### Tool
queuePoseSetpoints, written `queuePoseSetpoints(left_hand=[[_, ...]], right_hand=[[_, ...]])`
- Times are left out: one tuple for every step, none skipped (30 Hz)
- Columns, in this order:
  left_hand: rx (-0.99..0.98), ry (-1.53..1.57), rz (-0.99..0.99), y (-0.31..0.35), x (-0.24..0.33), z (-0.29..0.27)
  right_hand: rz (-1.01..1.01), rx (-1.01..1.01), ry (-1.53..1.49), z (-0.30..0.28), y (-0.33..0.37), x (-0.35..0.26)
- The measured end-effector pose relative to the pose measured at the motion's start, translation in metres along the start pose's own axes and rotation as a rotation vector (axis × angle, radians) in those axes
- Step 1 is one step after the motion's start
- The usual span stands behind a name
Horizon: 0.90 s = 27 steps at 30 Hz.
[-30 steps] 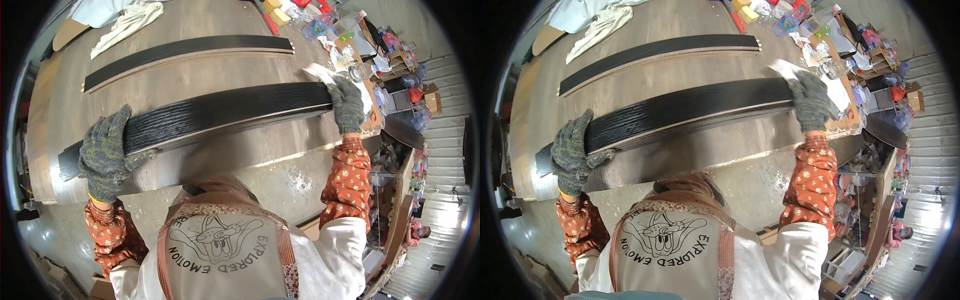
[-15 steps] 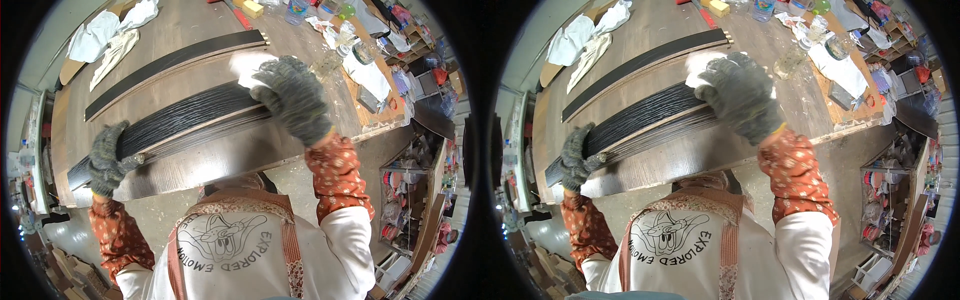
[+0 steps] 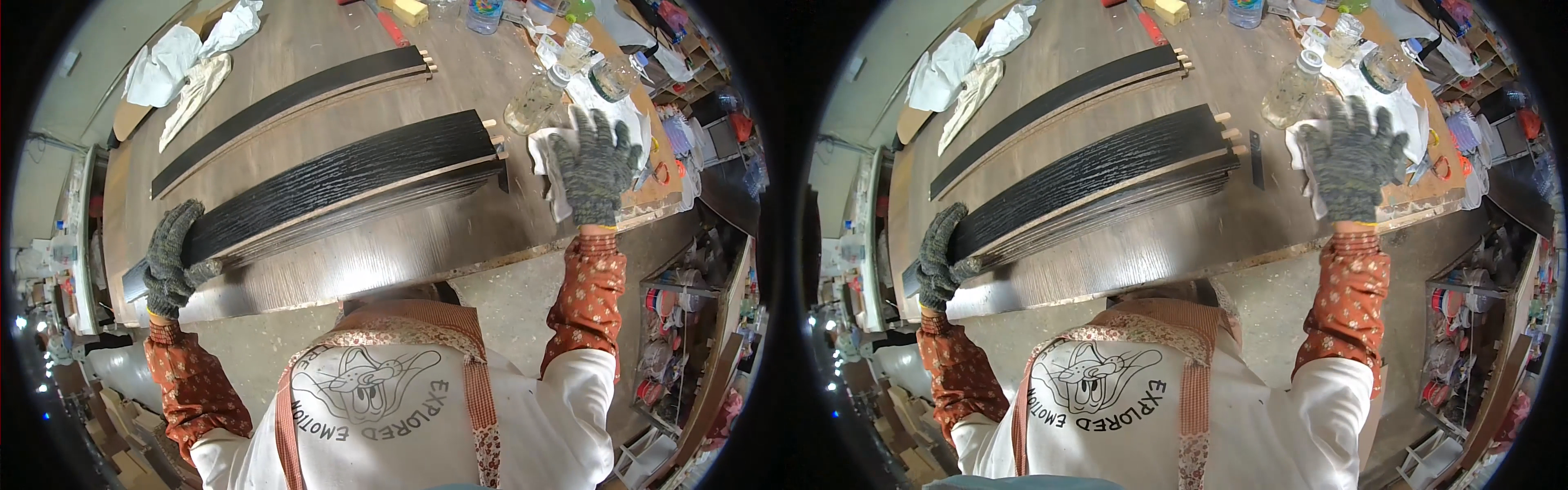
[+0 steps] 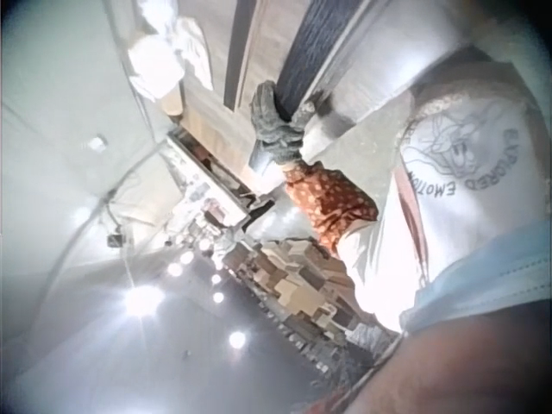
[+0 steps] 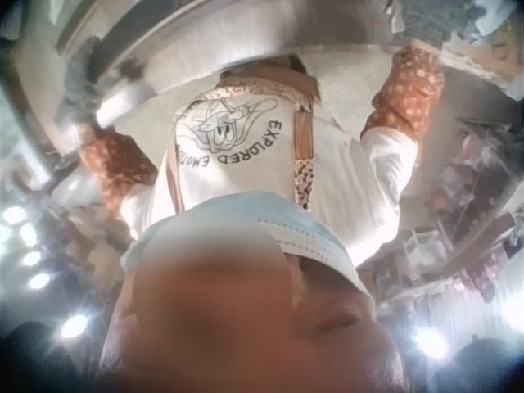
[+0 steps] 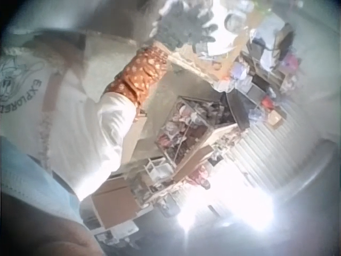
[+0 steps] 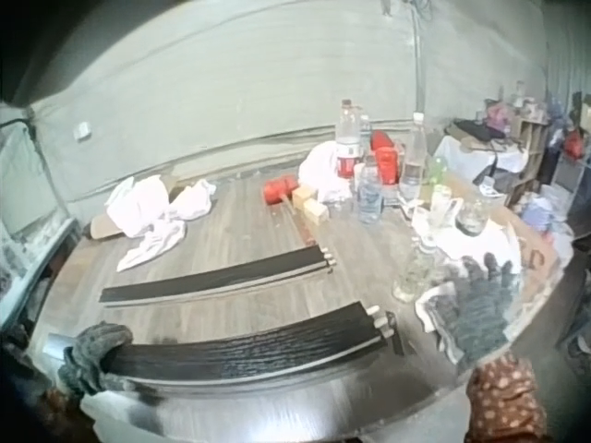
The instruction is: The person wipes multiple dark wood furniture slats with a white cloth, applying a liquid from a small bottle, and handles them one at a time on a workbench.
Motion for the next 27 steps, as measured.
queuePoseSetpoints(left_hand=[[-0.003, 0.054, -0.049, -0.002, -0.004, -0.002], [-0.020, 0.040, -0.057, 0.003, -0.005, -0.002], [0.056, 0.179, -0.155, 0.005, -0.012, -0.006], [0.136, 0.313, -0.258, 0.009, -0.019, -0.011], [0.159, 0.334, -0.319, 0.010, -0.022, -0.014], [0.180, 0.289, -0.283, 0.001, -0.018, -0.017], [0.172, 0.243, -0.298, 0.002, -0.025, -0.016], [0.168, 0.189, -0.334, 0.012, -0.035, -0.014], [0.176, 0.153, -0.367, 0.021, -0.043, -0.011], [0.187, 0.204, -0.563, 0.031, -0.055, -0.009], [0.259, 0.216, -0.577, 0.040, -0.061, -0.014], [0.333, 0.233, -0.587, 0.047, -0.067, -0.016], [0.413, 0.292, -0.614, 0.046, -0.064, -0.018], [0.399, 0.289, -0.609, 0.046, -0.067, -0.016], [0.379, 0.310, -0.621, 0.048, -0.069, -0.013], [0.360, 0.330, -0.634, 0.050, -0.071, -0.011], [0.352, 0.295, -0.603, 0.050, -0.070, -0.012], [0.360, 0.307, -0.608, 0.046, -0.068, -0.014], [0.353, 0.274, -0.597, 0.046, -0.068, -0.015], [0.347, 0.238, -0.587, 0.046, -0.066, -0.017], [0.322, 0.207, -0.613, 0.044, -0.066, -0.016], [0.297, 0.176, -0.641, 0.044, -0.067, -0.015], [0.241, 0.148, -0.658, 0.043, -0.070, -0.012], [0.208, 0.129, -0.686, 0.043, -0.070, -0.011], [0.160, 0.105, -0.688, 0.043, -0.070, -0.013], [0.112, 0.092, -0.677, 0.037, -0.071, -0.011], [0.122, 0.096, -0.686, 0.035, -0.073, -0.011]], right_hand=[[-0.144, 0.171, -0.058, -0.011, 0.000, -0.016], [-0.115, -0.186, -0.105, -0.006, -0.006, -0.042], [-0.148, -0.336, -0.219, -0.002, -0.003, -0.066], [-0.185, -0.482, -0.336, 0.004, 0.002, -0.084], [-0.246, -0.193, -0.409, 0.012, 0.028, -0.088], [-0.296, 0.104, -0.469, 0.021, 0.064, -0.090], [-0.295, -0.299, -0.469, 0.053, 0.081, -0.108], [-0.207, -0.378, -0.477, 0.039, 0.075, -0.113], [-0.120, -0.461, -0.473, 0.019, 0.075, -0.111], [-0.222, -0.310, -0.537, 0.001, 0.088, -0.108], [-0.317, -0.160, -0.608, -0.018, 0.102, -0.105], [-0.330, -0.160, -0.625, -0.030, 0.111, -0.104], [-0.352, -0.200, -0.733, -0.043, 0.116, -0.103], [-0.377, -0.241, -0.835, -0.056, 0.121, -0.102], [-0.398, -0.240, -0.846, -0.066, 0.127, -0.099], [-0.430, -0.292, -0.851, -0.071, 0.135, -0.096], [-0.462, -0.340, -0.856, -0.074, 0.143, -0.093], [-0.484, -0.333, -0.866, -0.075, 0.149, -0.087], [-0.505, -0.349, -0.862, -0.072, 0.156, -0.081], [-0.527, -0.363, -0.862, -0.069, 0.159, -0.079], [-0.515, -0.330, -0.857, -0.076, 0.152, -0.079], [-0.536, -0.321, -0.863, -0.080, 0.150, -0.080], [-0.352, -0.474, -0.833, -0.068, 0.148, -0.074], [-0.167, -0.624, -0.796, -0.056, 0.147, -0.068], [-0.135, -0.456, -0.948, -0.071, 0.129, -0.065], [-0.143, -0.443, -0.945, -0.078, 0.115, -0.065], [-0.040, -0.387, -1.106, -0.089, 0.096, -0.063]])
Point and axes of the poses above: each hand's wrist, its own y-axis away from the middle knuckle, its own z-axis out of the palm, x = y × z, the point moved 7 cm from there along -y, towards the middle knuckle, and after that the axes turned 13 degrees about x, right-handed, at the moved point
